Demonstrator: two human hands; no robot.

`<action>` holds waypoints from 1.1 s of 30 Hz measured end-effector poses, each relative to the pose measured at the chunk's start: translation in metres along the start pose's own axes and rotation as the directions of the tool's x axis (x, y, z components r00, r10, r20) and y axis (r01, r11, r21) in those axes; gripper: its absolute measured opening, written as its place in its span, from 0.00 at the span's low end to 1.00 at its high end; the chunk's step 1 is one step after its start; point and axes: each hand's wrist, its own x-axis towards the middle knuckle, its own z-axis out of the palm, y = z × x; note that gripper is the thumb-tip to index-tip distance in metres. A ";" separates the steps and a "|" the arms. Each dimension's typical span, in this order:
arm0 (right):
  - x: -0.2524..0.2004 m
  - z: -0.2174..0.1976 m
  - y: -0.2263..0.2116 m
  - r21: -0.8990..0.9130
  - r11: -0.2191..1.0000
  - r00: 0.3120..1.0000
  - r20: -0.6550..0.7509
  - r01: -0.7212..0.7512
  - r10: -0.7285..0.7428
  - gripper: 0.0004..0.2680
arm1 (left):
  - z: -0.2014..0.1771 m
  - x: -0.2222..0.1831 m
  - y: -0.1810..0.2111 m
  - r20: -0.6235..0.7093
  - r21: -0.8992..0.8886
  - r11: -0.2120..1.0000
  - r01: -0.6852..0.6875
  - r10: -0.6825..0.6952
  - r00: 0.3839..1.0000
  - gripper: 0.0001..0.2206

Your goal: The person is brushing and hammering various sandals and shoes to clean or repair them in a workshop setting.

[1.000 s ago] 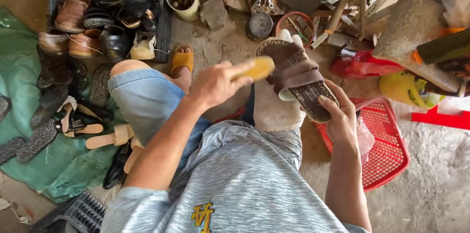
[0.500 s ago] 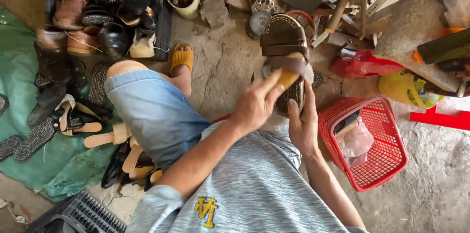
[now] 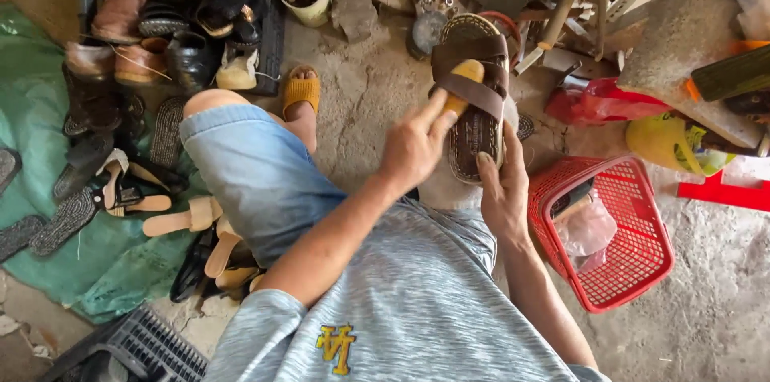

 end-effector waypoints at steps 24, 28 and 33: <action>0.010 -0.005 -0.015 0.583 0.741 0.926 0.057 -0.334 0.372 0.31 | -0.006 -0.027 -0.019 0.188 -0.011 0.999 -0.050 0.051 0.981 0.22; 0.016 0.003 -0.037 0.540 0.769 0.925 0.054 -0.343 0.375 0.25 | 0.003 -0.020 -0.037 0.082 -0.042 0.991 -0.125 0.128 0.988 0.21; 0.002 -0.001 0.002 0.375 0.899 0.963 -0.053 -0.225 0.263 0.20 | 0.000 -0.027 -0.007 0.128 -0.024 0.999 0.025 -0.022 0.992 0.22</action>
